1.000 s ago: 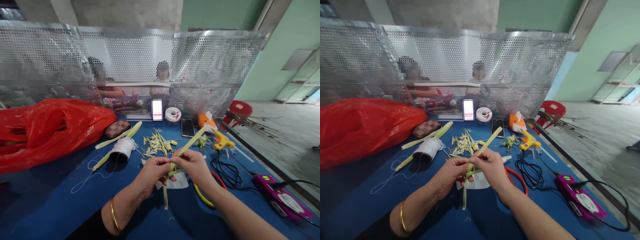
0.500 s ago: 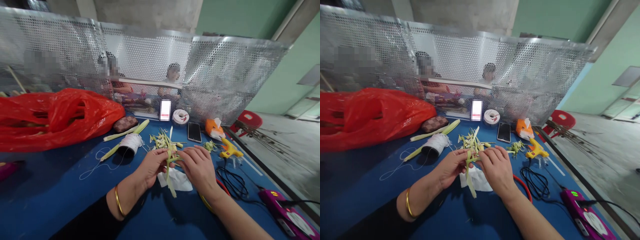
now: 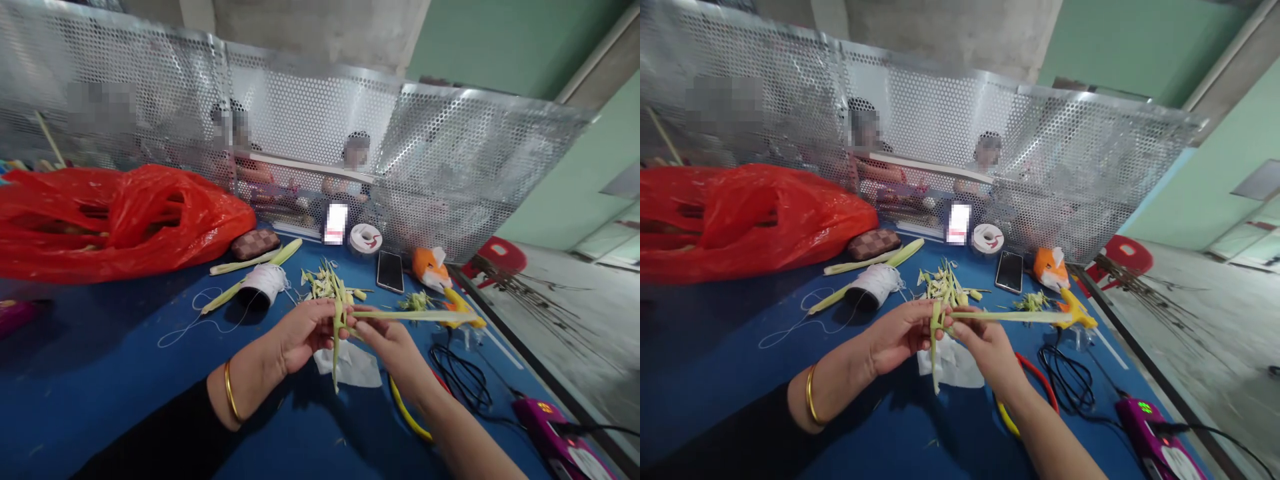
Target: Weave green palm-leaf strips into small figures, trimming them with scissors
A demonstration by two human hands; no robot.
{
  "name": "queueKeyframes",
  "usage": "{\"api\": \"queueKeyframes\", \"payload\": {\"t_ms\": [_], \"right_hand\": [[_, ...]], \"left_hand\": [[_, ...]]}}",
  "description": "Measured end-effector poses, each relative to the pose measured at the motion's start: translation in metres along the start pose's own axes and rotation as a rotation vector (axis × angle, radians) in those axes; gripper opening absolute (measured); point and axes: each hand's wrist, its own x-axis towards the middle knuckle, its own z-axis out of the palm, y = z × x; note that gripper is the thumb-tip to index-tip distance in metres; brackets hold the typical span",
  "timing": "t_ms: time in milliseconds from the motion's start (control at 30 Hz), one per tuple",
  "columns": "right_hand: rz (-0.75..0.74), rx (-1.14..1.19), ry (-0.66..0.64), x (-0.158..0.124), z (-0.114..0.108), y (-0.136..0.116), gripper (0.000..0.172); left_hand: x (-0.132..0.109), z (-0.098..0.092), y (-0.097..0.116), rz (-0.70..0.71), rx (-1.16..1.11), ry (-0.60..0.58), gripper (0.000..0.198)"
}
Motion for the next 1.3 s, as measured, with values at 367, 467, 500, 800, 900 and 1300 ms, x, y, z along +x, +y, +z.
{"api": "queueKeyframes", "payload": {"t_ms": [367, 467, 500, 800, 900, 1300], "right_hand": [[-0.264, 0.336, 0.379, -0.005, -0.005, -0.013, 0.022], [-0.275, 0.356, 0.362, -0.005, -0.004, -0.015, 0.022], [-0.270, 0.365, 0.358, -0.005, -0.004, -0.016, 0.022], [-0.171, 0.494, 0.332, 0.000, -0.011, -0.016, 0.025], [-0.145, 0.475, 0.342, 0.002, -0.012, -0.015, 0.028], [-0.226, -0.166, 0.224, -0.004, -0.027, -0.029, 0.026]], "left_hand": [[-0.001, 0.008, -0.004, -0.029, 0.100, 0.138, 0.018], [-0.001, 0.009, -0.006, -0.033, 0.112, 0.116, 0.019], [-0.001, 0.009, -0.007, -0.036, 0.119, 0.107, 0.019], [0.002, 0.009, -0.014, -0.107, 0.154, 0.050, 0.017], [0.003, 0.008, -0.014, -0.103, 0.138, 0.053, 0.017], [0.002, 0.006, -0.007, -0.094, 0.035, 0.088, 0.016]]}}
